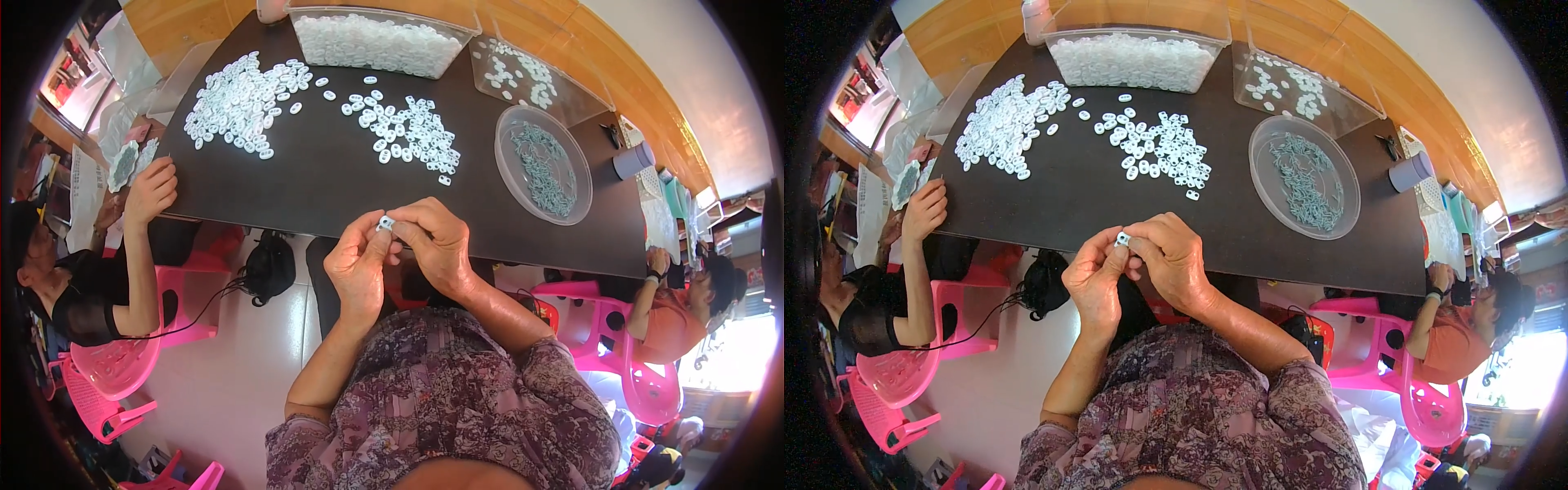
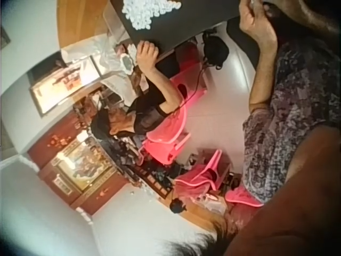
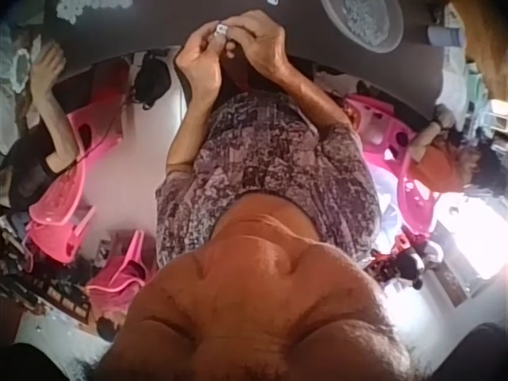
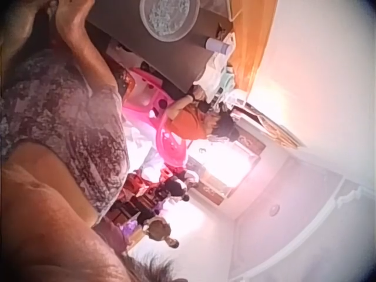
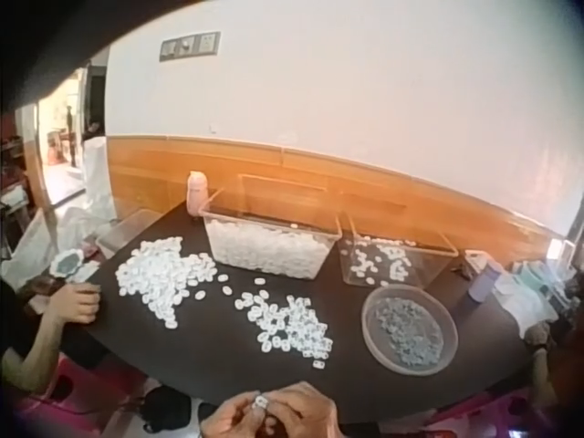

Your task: Assemble small white plastic components by inserting tiny grey pieces into them using hands.

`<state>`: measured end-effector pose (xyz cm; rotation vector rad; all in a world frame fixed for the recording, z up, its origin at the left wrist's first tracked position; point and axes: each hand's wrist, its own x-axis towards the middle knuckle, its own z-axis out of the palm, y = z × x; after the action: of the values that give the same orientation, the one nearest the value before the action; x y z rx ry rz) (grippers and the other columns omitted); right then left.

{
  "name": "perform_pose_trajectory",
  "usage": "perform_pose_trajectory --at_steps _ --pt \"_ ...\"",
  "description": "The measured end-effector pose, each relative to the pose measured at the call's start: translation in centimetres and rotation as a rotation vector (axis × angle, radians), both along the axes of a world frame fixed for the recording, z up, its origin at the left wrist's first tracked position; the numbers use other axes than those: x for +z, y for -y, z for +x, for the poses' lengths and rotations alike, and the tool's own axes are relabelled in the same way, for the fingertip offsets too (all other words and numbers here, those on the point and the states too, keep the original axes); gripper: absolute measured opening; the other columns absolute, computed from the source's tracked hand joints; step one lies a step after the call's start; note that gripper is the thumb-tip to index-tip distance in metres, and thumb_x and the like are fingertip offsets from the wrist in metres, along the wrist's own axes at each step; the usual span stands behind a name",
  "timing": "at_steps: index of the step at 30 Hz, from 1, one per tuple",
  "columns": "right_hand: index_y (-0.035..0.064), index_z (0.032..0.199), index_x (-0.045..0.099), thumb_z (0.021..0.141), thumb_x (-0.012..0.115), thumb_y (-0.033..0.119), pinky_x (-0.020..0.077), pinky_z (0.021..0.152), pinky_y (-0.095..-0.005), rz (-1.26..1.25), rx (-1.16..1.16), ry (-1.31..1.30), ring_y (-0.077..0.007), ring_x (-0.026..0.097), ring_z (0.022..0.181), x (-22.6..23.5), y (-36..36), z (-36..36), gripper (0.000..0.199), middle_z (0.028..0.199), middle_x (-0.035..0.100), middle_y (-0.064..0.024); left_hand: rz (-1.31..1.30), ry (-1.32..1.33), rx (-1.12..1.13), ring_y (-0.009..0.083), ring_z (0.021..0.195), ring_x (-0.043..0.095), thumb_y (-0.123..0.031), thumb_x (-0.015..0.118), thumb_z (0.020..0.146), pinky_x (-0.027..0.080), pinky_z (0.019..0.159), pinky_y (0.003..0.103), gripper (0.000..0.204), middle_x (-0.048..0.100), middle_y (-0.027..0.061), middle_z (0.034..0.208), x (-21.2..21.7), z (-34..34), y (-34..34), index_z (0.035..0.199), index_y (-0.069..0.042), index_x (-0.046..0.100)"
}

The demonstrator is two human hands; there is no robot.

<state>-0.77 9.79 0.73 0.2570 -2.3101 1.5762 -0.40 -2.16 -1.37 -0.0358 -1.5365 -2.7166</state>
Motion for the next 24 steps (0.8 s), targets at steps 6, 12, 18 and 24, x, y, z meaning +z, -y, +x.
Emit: perform_pose_trajectory --at_steps 6,12,18,24 --pt "0.0006 0.094 0.065 0.078 0.061 -0.003 0.0480 0.063 -0.0251 0.121 0.039 -0.046 -0.0145 0.058 0.073 0.4 -0.3 0.1 0.017 0.087 0.061 -0.0079 -0.004 -0.006 -0.014 0.0124 0.064 0.059 -0.002 0.056 0.088 0.050 0.055 0.025 0.020 0.063 0.0087 0.082 0.1 -0.1 0.3 0.106 0.007 0.058" --pt "0.0016 0.099 0.063 0.071 0.065 -0.003 0.0469 0.064 -0.0266 0.144 0.091 -0.058 -0.0157 0.055 0.076 0.7 -0.4 0.3 0.029 0.090 0.061 -0.0076 0.036 0.033 0.010 0.0128 0.067 0.061 0.000 0.057 0.086 0.052 0.060 0.025 0.021 0.064 0.0099 0.087 0.1 -0.4 0.2 0.106 0.007 0.059" --pt "0.0018 0.097 0.063 0.065 0.068 -0.001 0.0455 0.062 -0.0313 0.286 0.014 -0.281 -0.0222 0.054 0.075 0.3 -0.6 0.0 0.032 0.088 0.061 -0.0080 0.083 0.137 -0.015 0.0129 0.071 0.061 0.000 0.056 0.086 0.052 0.062 0.024 0.019 0.065 0.0108 0.092 0.9 -0.2 0.1 0.104 0.007 0.060" --pt "0.0007 0.094 0.063 0.066 0.067 0.000 0.0450 0.062 -0.0323 0.309 -0.020 -0.344 -0.0236 0.054 0.073 0.1 -0.8 0.1 0.029 0.086 0.061 -0.0082 0.037 0.069 -0.044 0.0128 0.071 0.060 -0.001 0.055 0.087 0.051 0.061 0.024 0.019 0.064 0.0104 0.090 1.2 0.1 0.2 0.103 0.007 0.061"
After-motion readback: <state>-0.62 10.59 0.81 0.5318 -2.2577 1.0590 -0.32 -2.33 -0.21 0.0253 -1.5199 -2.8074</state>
